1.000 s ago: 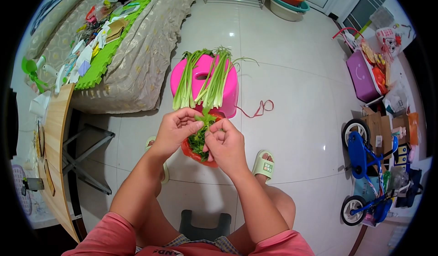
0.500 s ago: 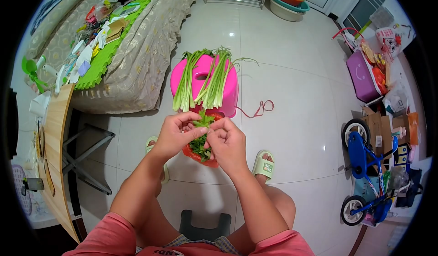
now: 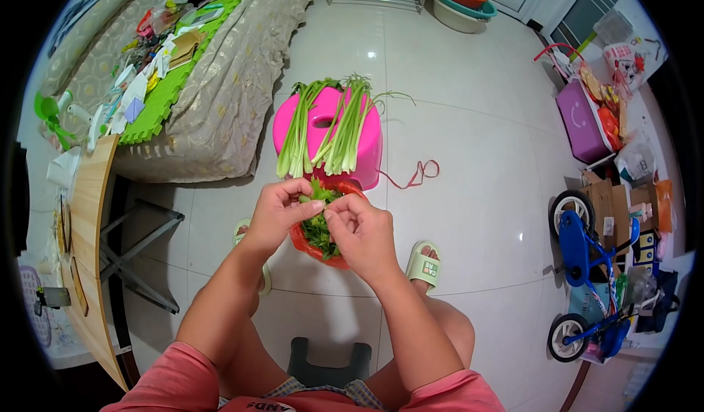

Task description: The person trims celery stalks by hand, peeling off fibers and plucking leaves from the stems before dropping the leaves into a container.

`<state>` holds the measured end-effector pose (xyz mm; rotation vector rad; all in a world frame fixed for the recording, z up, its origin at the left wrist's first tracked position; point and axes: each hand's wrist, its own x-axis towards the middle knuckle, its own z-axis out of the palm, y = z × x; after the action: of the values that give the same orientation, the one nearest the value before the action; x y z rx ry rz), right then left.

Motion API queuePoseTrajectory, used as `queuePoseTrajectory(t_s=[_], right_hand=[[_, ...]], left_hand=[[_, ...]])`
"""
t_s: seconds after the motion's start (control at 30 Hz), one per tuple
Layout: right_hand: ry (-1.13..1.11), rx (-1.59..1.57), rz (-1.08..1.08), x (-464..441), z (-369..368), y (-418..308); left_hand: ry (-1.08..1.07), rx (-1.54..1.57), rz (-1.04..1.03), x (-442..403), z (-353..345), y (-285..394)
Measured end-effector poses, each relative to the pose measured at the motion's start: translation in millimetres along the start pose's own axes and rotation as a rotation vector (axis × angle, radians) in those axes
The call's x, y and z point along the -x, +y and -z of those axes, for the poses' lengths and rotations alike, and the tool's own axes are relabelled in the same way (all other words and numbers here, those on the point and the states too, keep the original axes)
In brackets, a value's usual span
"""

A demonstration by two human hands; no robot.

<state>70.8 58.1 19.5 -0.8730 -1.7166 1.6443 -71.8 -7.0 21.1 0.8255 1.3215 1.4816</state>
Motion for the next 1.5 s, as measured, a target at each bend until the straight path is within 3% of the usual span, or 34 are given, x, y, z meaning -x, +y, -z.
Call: queuePoseTrajectory(t_s=[0.4,0.6,0.73,0.83,0.9,1.07,1.13,1.17,1.23,1.27,1.4,1.5], right_hand=[[-0.014,-0.056,-0.054,1,1,-6],[0.025,-0.085,-0.083,2,-1,0],[0.045,-0.196,-0.136,0,2,-6],[0.023,-0.289,-0.234,-1,8,-19],[0.014,-0.338,-0.28,-2,8,-20],[0.03,-0.403,-0.183,-5,7,-10],[0.056,-0.431,-0.191,-5,7,-12],[0.081,-0.458,-0.199,-5,7,-12],[0.068,-0.51,-0.195,-6,9,-12],[0.054,-0.563,-0.191,-6,10,-12],[0.078,-0.586,-0.145,-10,4,-14],[0.227,-0.558,-0.183,-11,3,-7]], left_hand=[[-0.101,0.117,0.119,-2,8,0],[-0.138,0.099,0.057,-1,2,-5],[-0.052,0.197,0.055,-3,4,-2],[-0.06,-0.013,0.186,-4,14,-3],[0.036,-0.993,-0.173,0,15,-15],[0.11,-0.931,-0.103,3,8,-11],[-0.226,-0.844,0.103,2,10,-3],[-0.226,-0.844,0.103,3,9,-5],[-0.407,-0.635,-0.034,3,5,-16],[-0.446,-0.707,-0.12,1,4,-24],[-0.432,-0.771,0.065,-1,0,-17],[-0.143,-0.247,0.072,-6,4,-13]])
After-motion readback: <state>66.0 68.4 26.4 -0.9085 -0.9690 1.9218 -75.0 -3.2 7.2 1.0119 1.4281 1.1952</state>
